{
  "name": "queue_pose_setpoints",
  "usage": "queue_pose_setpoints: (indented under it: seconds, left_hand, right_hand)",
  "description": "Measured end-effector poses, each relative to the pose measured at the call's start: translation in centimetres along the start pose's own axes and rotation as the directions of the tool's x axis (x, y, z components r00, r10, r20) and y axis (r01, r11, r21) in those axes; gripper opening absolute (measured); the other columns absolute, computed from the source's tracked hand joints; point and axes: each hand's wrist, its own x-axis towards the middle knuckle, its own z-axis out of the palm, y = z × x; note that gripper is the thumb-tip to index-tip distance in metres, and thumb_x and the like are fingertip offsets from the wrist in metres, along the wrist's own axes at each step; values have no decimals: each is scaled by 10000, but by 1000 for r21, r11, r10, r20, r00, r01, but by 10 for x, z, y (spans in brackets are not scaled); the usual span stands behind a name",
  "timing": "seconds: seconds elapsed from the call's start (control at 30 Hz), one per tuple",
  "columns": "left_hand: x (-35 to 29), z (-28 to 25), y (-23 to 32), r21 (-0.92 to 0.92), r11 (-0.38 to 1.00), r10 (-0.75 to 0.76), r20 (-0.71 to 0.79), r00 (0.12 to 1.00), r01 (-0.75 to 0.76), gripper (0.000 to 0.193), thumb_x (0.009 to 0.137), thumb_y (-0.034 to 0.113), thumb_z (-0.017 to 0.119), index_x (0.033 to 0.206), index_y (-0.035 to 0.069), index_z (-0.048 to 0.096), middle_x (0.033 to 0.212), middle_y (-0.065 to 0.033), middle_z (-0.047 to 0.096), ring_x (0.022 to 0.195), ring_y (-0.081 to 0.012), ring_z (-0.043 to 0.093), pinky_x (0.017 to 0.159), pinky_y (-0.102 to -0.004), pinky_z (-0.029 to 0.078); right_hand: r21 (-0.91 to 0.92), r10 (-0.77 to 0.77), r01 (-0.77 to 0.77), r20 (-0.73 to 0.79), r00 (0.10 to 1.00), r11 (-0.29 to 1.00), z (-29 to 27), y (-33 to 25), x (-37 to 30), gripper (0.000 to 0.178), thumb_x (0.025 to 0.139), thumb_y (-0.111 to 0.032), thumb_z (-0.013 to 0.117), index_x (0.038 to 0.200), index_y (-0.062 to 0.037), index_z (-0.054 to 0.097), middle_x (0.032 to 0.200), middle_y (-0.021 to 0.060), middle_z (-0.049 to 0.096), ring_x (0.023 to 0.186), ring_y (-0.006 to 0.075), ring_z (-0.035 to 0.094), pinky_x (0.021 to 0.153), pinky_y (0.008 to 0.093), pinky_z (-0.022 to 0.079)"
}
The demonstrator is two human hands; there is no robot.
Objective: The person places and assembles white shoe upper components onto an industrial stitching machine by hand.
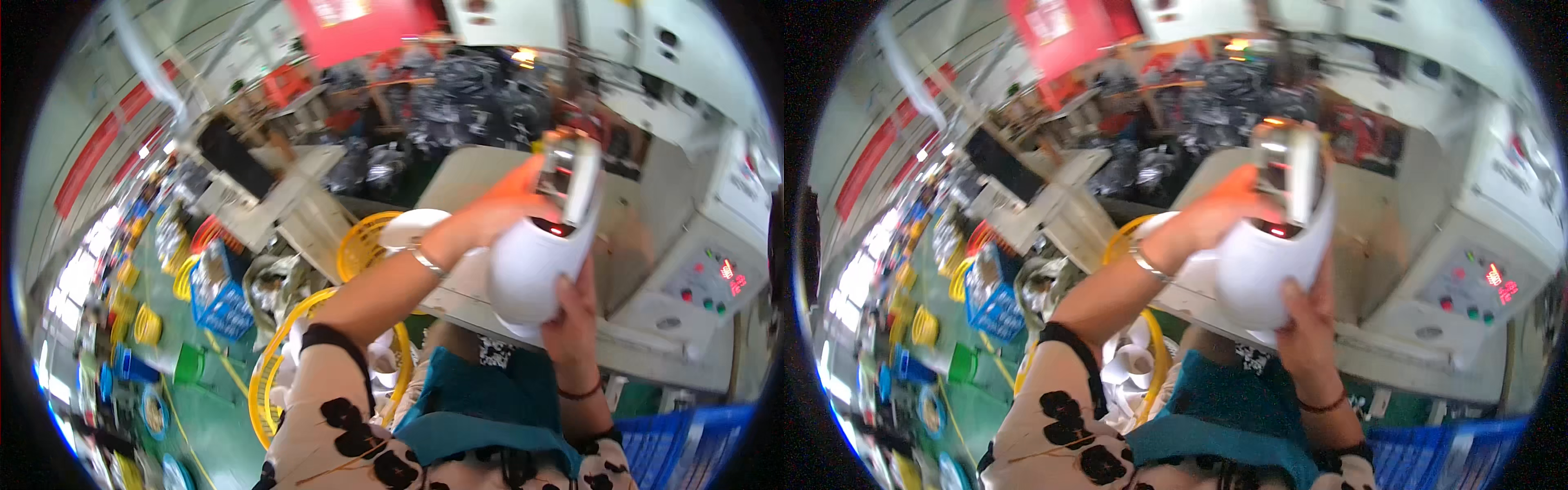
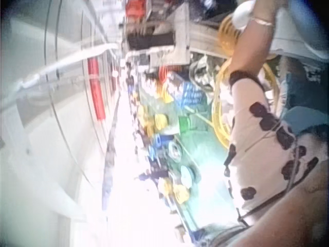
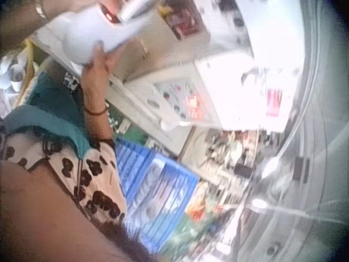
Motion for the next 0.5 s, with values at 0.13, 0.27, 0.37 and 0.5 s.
queue_pose_setpoints:
  seconds: [0.13, 0.27, 0.37, 0.5]
  left_hand:
    - [-2, 2, 2, 45, 983, 178, 6, 984, -178, 620, 685, 74, 653, 1255, 45, 412, 1158, -52, 515, 1047, -136, 499, 930, -283, 386]
    - [-9, 3, 14, 76, 975, 213, -38, 976, -209, 581, 709, 100, 600, 1256, 32, 416, 1141, -51, 520, 1025, -123, 499, 916, -263, 386]
    - [0, -6, 5, -20, 967, 254, 13, 967, -254, 546, 786, 253, 540, 1263, 19, 415, 1164, -63, 521, 1022, -143, 513, 924, -277, 386]
    - [16, -8, 5, -347, 938, 23, 72, 997, 4, 610, 837, 472, 461, 1291, 66, 413, 1213, -83, 513, 1109, -172, 470, 999, -306, 312]
  right_hand:
    - [-64, -82, 82, 3, 997, 995, -9, -13, 7, 502, 855, -133, 505, 1309, 18, 355, 1215, 132, 512, 1105, 231, 517, 959, 377, 405]
    - [-53, -41, 46, 92, 995, 998, -15, -15, 18, 559, 830, -115, 535, 1322, 28, 312, 1233, 138, 487, 1102, 220, 508, 951, 358, 407]
    - [-76, -54, 58, 56, 997, 995, -4, -6, 9, 603, 837, -127, 543, 1355, 9, 265, 1285, 135, 442, 1146, 222, 471, 978, 366, 378]
    - [-127, -48, 50, 14, 999, 991, -4, 1, 5, 805, 815, -208, 625, 1415, -49, 113, 1359, 115, 362, 1228, 234, 387, 1031, 394, 303]
